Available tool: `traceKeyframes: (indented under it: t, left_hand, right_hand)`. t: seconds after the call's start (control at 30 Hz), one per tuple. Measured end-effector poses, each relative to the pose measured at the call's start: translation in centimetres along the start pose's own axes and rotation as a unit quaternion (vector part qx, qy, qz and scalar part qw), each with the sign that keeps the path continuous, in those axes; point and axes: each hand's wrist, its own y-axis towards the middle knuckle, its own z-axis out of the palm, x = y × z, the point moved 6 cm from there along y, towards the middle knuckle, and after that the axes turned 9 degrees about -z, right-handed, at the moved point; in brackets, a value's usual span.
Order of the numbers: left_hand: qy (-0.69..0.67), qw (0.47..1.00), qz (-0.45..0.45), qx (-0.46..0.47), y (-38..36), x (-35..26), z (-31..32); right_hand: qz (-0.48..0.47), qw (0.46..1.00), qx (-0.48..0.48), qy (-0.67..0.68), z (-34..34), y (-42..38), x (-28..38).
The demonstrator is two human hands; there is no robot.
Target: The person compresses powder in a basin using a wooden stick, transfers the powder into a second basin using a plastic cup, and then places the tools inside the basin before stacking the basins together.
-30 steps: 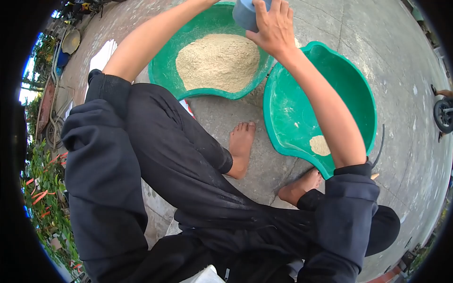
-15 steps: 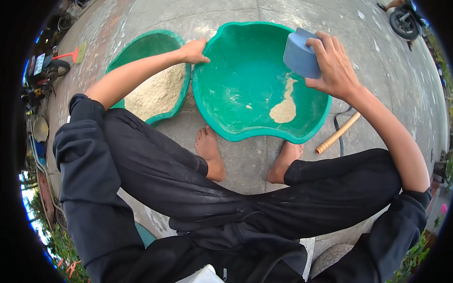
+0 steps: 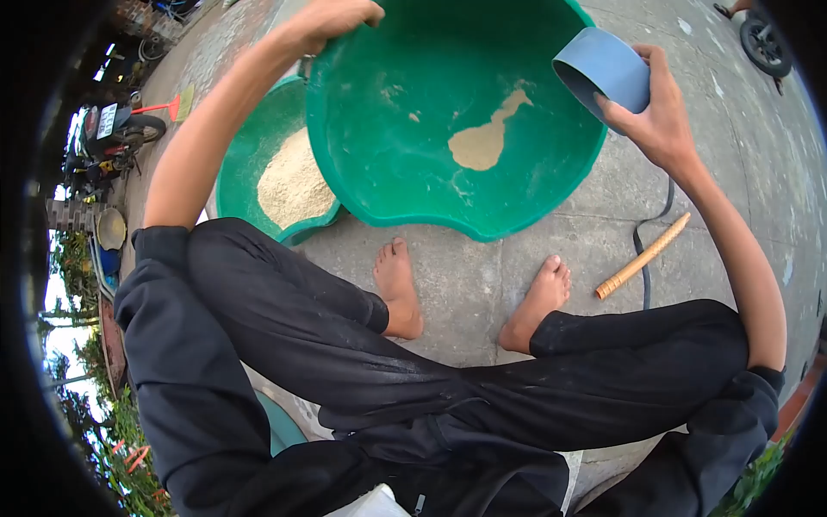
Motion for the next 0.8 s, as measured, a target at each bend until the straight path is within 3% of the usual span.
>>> traceKeyframes:
  t: [0.03, 0.1, 0.13, 0.17, 0.2, 0.23, 0.27, 0.3, 0.37, 0.47, 0.5, 0.53, 0.6, 0.67, 0.8]
  left_hand:
    - [0.006, 0.997, 0.042, -0.068, -0.1, 0.4, -3.1]
    - [-0.121, 0.991, 0.036, -0.05, -4.2, 0.2, -8.5]
    - [0.01, 0.992, 0.058, -0.113, -6.5, -0.1, -11.8]
    - [-0.047, 0.987, 0.097, -0.119, -7.7, 0.9, -14.1]
    - [-0.041, 0.984, 0.062, -0.164, -10.7, 0.8, -16.1]
    - [-0.005, 0.975, 0.101, -0.196, -12.3, 1.5, -18.5]
    - [-0.107, 0.956, 0.189, -0.195, -13.1, 3.0, -21.2]
    - [-0.044, 0.949, 0.216, -0.227, -15.1, 3.1, -22.7]
    - [0.072, 0.939, 0.059, -0.332, -19.1, 6.3, -25.8]
    - [0.227, 0.854, 0.061, -0.464, -24.5, 7.1, -23.7]
    - [0.254, 0.83, 0.1, -0.486, -26.0, 7.5, -21.7]
    - [0.268, 0.826, 0.08, -0.49, -26.9, 8.7, -20.0]
    - [0.348, 0.733, 0.19, -0.553, -29.0, 11.5, -17.8]
    - [0.35, 0.748, 0.142, -0.546, -30.6, 15.0, -17.4]
    - [0.388, 0.726, 0.146, -0.549, -32.8, 17.6, -15.3]
  right_hand:
    - [-0.003, 1.0, -0.005, 0.008, -0.3, 0.3, 0.1]
    - [-0.011, 1.0, -0.014, 0.021, -0.5, 0.6, 0.8]
    - [-0.011, 0.999, -0.022, 0.025, -0.6, 0.8, 1.1]
    - [-0.015, 0.999, -0.023, 0.026, -0.5, 0.9, 1.4]
    - [-0.018, 0.999, -0.025, 0.032, -0.3, 1.0, 1.8]
    - [0.0, 0.999, -0.016, 0.038, 0.0, 1.1, 2.0]
    - [0.017, 0.999, -0.006, 0.043, 0.3, 1.2, 2.2]
    - [0.013, 0.999, -0.007, 0.049, 0.5, 1.2, 2.7]
    - [0.036, 0.996, 0.02, 0.084, 1.1, 1.3, 3.7]
    - [0.014, 0.996, 0.045, 0.075, 1.8, 1.6, 4.7]
    - [0.006, 0.996, 0.042, 0.077, 1.8, 1.7, 5.3]
    - [0.0, 0.996, 0.046, 0.073, 2.1, 1.8, 5.9]
    - [-0.019, 0.996, 0.045, 0.068, 2.1, 2.0, 6.5]
    - [-0.021, 0.997, 0.046, 0.057, 1.6, 2.0, 7.2]
    - [-0.008, 0.997, 0.04, 0.06, 1.8, 2.5, 6.8]
